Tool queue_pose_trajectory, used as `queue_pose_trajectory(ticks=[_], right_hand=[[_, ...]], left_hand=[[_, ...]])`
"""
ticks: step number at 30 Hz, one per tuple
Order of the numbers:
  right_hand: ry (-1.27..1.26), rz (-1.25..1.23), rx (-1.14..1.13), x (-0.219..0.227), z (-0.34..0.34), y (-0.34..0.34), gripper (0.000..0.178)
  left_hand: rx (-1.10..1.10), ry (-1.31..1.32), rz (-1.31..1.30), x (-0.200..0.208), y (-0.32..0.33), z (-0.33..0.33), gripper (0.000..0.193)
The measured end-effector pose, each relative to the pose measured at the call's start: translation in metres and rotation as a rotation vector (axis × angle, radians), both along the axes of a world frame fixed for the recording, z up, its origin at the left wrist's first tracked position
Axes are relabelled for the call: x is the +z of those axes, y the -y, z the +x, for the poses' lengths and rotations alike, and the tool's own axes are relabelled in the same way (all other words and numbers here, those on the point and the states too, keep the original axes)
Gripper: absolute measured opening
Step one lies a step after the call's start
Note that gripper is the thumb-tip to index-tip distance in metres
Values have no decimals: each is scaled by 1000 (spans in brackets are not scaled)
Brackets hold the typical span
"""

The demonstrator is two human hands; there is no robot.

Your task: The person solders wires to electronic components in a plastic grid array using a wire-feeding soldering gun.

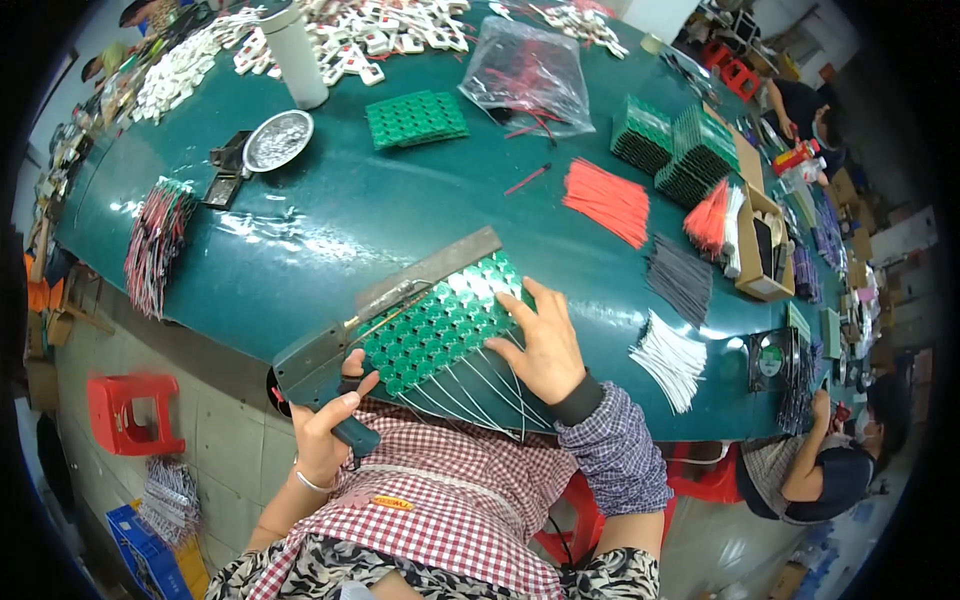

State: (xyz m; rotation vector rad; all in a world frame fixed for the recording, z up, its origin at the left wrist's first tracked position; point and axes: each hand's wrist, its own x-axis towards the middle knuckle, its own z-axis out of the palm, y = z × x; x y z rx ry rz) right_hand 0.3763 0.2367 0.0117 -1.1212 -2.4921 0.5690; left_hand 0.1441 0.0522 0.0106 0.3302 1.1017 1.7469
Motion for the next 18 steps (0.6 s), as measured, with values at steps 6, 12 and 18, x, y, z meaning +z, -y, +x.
queue_pose_trajectory(ticks=[6,12,18], right_hand=[[-18,-7,-41,6,-3,-3,61],[-17,-39,-45,8,-8,-13,65],[-6,-36,-47,9,-15,-19,64]], left_hand=[[29,-48,-29,21,-16,0,59],[47,-133,-22,22,-25,3,65],[126,-143,-17,20,-37,-2,65]])
